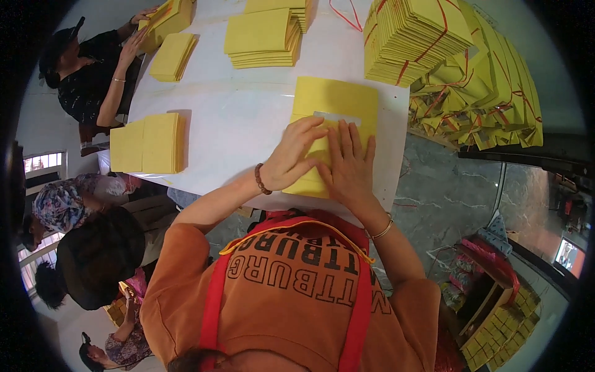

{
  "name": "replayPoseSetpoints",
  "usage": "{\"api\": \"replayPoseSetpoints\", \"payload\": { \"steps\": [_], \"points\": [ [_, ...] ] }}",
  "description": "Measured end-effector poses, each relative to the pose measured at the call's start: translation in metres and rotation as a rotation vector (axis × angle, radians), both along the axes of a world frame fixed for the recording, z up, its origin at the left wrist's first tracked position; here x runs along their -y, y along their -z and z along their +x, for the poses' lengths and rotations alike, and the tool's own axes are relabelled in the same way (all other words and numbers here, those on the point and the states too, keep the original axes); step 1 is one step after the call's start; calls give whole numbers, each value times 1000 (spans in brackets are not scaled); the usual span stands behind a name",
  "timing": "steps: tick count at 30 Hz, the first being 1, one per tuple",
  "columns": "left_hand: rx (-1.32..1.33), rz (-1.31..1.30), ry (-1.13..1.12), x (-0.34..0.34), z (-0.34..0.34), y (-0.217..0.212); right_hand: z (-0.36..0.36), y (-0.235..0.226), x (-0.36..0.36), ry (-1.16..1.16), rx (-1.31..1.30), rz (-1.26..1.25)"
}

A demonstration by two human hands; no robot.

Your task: Folding sheets of yellow joss paper and organizing them into stacks.

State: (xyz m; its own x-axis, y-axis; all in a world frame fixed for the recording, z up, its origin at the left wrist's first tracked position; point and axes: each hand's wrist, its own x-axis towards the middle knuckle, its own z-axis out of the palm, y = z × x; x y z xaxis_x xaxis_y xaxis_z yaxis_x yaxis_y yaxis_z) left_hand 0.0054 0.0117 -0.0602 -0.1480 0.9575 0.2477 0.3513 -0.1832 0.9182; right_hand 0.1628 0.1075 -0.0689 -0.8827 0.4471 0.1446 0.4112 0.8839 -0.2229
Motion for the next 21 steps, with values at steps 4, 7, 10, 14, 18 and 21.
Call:
{"api": "replayPoseSetpoints", "payload": {
  "steps": [4,7,10,14,18,21],
  "points": [
    [-808,-21,30,5,-2,-5,-4,-2,1,18,-1,32],
    [-918,-53,45,6,-2,-3,-2,-1,2,10,-15,26],
    [-955,-10,68,4,0,-9,0,1,0,14,-14,26],
    [-1129,126,169,7,9,1,7,-3,-11,-14,-95,-217],
    [-1320,120,95,7,30,-8,20,-26,-35,-7,-626,-1497],
    [-1411,72,56,1,39,-8,28,-38,-52,35,-777,-1571]
  ]
}}
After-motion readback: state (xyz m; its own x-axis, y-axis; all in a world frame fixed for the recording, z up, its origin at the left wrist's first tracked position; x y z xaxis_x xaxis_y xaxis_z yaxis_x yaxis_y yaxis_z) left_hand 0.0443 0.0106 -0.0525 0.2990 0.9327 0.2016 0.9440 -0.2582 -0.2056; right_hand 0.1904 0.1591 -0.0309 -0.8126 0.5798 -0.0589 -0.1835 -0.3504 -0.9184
